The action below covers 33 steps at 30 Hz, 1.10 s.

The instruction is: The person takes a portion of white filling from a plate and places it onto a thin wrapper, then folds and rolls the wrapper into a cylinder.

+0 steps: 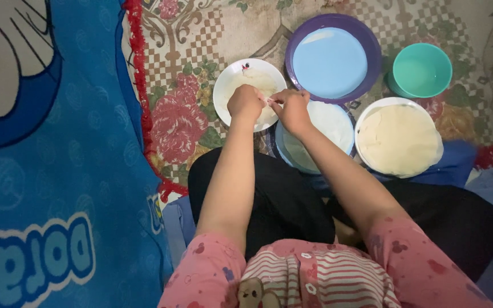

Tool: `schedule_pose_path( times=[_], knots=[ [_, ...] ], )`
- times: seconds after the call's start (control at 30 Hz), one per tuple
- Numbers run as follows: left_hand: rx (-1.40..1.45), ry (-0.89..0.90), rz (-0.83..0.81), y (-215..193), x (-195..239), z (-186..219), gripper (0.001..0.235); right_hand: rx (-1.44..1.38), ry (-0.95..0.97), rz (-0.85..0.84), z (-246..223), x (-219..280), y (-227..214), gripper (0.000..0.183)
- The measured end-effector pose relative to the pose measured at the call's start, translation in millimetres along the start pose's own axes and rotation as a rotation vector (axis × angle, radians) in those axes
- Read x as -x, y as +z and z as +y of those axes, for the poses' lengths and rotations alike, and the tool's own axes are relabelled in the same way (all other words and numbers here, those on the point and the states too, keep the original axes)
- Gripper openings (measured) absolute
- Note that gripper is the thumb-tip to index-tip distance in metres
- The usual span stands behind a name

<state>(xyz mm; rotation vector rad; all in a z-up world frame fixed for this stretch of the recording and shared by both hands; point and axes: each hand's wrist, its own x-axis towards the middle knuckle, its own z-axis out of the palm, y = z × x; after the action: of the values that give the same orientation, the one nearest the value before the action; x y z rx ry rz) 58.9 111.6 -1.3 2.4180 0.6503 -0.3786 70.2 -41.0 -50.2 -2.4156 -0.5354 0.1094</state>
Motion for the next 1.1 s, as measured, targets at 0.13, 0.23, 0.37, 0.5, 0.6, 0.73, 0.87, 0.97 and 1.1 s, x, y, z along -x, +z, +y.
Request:
schedule_pose_path(
  times=[0.13,0.23,0.37,0.5,0.6,0.73,0.87,0.97,1.1],
  knots=[
    [0.034,0.005,-0.044,-17,22,13,0.005,-0.054,0.005,0.043,-1,7,-18,0.008],
    [0.081,0.075,-0.101,-13,29,19,0.009,-0.125,-0.021,0.064,5,19,-35,0.002],
    [0.151,0.166,-0.206,-8,56,40,0.011,-0.184,0.047,0.095,23,45,-50,0.005],
    [0.139,0.287,-0.299,22,59,48,0.013,-0.213,0.099,0.102,30,83,-80,0.005],
    [0.084,0.380,-0.363,55,60,55,0.010,-0.212,0.175,0.079,40,111,-94,0.006],
    [0.094,0.385,-0.457,69,78,57,0.022,-0.183,0.224,0.077,44,141,-104,0.006],
    [0.081,0.349,-0.519,96,72,51,0.018,-0.204,0.267,0.049,48,155,-99,0.009],
    [0.022,0.300,-0.553,101,68,47,0.014,-0.189,0.288,0.034,57,155,-83,0.010],
    [-0.068,0.242,-0.559,99,66,42,0.009,-0.218,0.318,0.013,62,156,-62,0.012]
  ],
)
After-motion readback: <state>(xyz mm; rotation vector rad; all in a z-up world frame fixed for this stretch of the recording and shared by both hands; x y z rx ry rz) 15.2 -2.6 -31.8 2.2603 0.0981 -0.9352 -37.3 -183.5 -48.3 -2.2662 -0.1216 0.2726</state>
